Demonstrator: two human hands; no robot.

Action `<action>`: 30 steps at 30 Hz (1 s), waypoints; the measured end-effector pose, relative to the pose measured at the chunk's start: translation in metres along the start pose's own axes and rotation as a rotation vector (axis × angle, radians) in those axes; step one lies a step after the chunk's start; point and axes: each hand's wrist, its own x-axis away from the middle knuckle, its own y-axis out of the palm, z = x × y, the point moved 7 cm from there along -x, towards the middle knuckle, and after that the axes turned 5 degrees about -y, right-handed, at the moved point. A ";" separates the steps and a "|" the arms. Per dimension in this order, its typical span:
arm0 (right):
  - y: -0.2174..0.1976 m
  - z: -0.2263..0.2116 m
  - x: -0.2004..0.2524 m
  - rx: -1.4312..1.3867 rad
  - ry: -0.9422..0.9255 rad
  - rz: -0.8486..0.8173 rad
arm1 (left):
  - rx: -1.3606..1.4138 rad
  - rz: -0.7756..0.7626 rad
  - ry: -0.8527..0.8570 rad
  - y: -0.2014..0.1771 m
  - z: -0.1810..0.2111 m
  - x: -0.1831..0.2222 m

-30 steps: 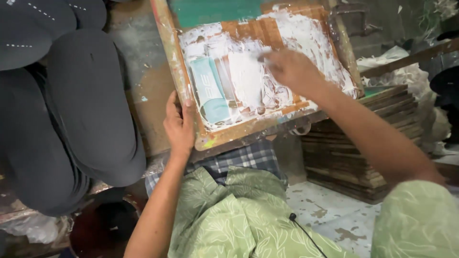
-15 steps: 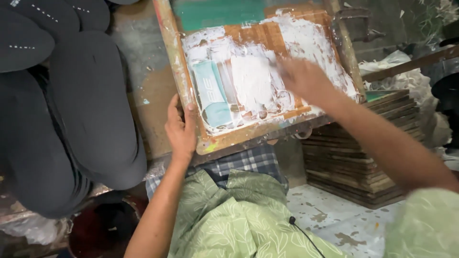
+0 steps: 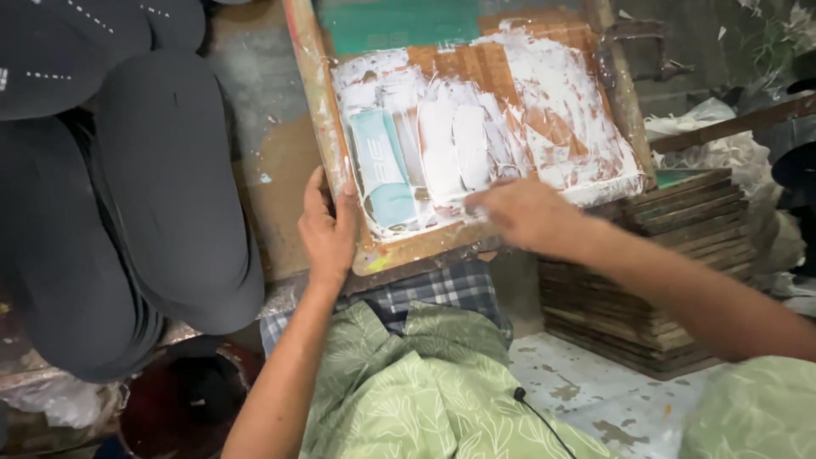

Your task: Applying a white paste or print to shoe insoles using a screen-printing frame and a spatula.

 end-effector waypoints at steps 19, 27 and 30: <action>-0.003 0.041 -0.023 -0.077 0.316 -0.019 | 0.088 -0.021 0.058 0.001 -0.009 0.004; 0.009 -0.017 -0.011 0.126 0.037 0.213 | 0.039 0.004 0.005 -0.006 0.010 0.006; -0.009 -0.019 0.006 0.038 0.082 0.155 | -0.022 -0.032 -0.037 -0.002 0.008 0.001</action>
